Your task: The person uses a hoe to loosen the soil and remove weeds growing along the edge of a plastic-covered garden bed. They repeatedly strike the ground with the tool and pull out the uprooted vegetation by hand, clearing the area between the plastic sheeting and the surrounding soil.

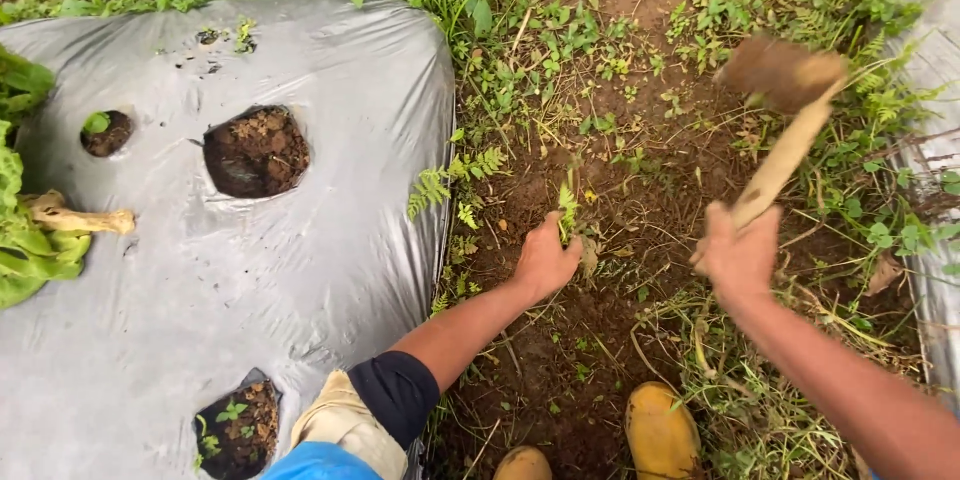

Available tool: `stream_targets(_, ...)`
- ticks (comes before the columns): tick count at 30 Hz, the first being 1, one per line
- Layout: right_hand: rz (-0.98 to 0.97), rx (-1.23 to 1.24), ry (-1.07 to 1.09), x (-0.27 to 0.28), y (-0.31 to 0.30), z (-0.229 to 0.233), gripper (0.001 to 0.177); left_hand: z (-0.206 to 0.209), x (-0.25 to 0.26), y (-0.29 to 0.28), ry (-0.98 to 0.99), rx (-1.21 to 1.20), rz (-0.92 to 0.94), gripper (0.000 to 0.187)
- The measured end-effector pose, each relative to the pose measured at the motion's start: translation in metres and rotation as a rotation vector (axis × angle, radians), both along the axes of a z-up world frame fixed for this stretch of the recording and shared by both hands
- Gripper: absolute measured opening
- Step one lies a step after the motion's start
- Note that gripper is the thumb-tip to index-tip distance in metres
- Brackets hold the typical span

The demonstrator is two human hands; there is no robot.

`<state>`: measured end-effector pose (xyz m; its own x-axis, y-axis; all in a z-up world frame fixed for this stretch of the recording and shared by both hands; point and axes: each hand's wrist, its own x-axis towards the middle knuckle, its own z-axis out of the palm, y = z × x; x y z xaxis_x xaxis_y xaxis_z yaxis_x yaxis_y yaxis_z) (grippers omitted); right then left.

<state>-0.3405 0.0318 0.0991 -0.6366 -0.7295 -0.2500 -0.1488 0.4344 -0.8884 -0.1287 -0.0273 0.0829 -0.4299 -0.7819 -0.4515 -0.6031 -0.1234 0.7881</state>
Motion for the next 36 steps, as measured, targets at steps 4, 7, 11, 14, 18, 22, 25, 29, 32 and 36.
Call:
stream_targets(4, 0.104, 0.296, -0.153, 0.014, 0.037, -0.019, 0.025, -0.033, 0.008, -0.002, -0.007, 0.042, -0.050, 0.067)
stream_targets(7, 0.134, 0.338, -0.190, 0.012, 0.046, -0.012, 0.027, -0.057, 0.015, -0.004, -0.012, 0.041, -0.079, 0.069)
stream_targets(11, 0.043, 0.153, -0.084, -0.001, 0.030, -0.010, 0.023, -0.066, 0.016, -0.006, -0.025, 0.021, -0.105, 0.067)
stream_targets(14, -0.024, 0.104, -0.103, -0.005, 0.022, -0.001, 0.026, -0.074, 0.013, -0.005, -0.077, 0.023, -0.128, 0.070)
stream_targets(18, 0.102, 0.385, -0.189, 0.018, 0.053, -0.001, 0.029, -0.060, 0.008, -0.004, -0.078, 0.008, -0.124, 0.068)
stream_targets(22, 0.060, 0.476, -0.319, 0.008, 0.067, -0.011, 0.027, -0.054, -0.002, 0.001, -0.174, 0.093, -0.064, 0.062)
stream_targets(25, 0.001, 0.356, -0.307, 0.000, 0.044, -0.016, 0.027, -0.056, -0.006, -0.002, -0.185, 0.091, -0.059, 0.066)
stream_targets(29, 0.061, 0.516, -0.357, 0.013, 0.037, 0.004, 0.023, -0.069, -0.014, 0.005, -0.173, 0.059, -0.043, 0.071)
stream_targets(32, 0.292, 0.772, -0.242, 0.029, 0.069, 0.014, 0.024, -0.095, -0.022, 0.007, -0.130, -0.033, -0.051, 0.055)
stream_targets(36, 0.407, 0.861, -0.154, 0.025, 0.097, -0.001, 0.033, -0.084, -0.043, 0.023, -0.207, 0.011, -0.138, 0.038)
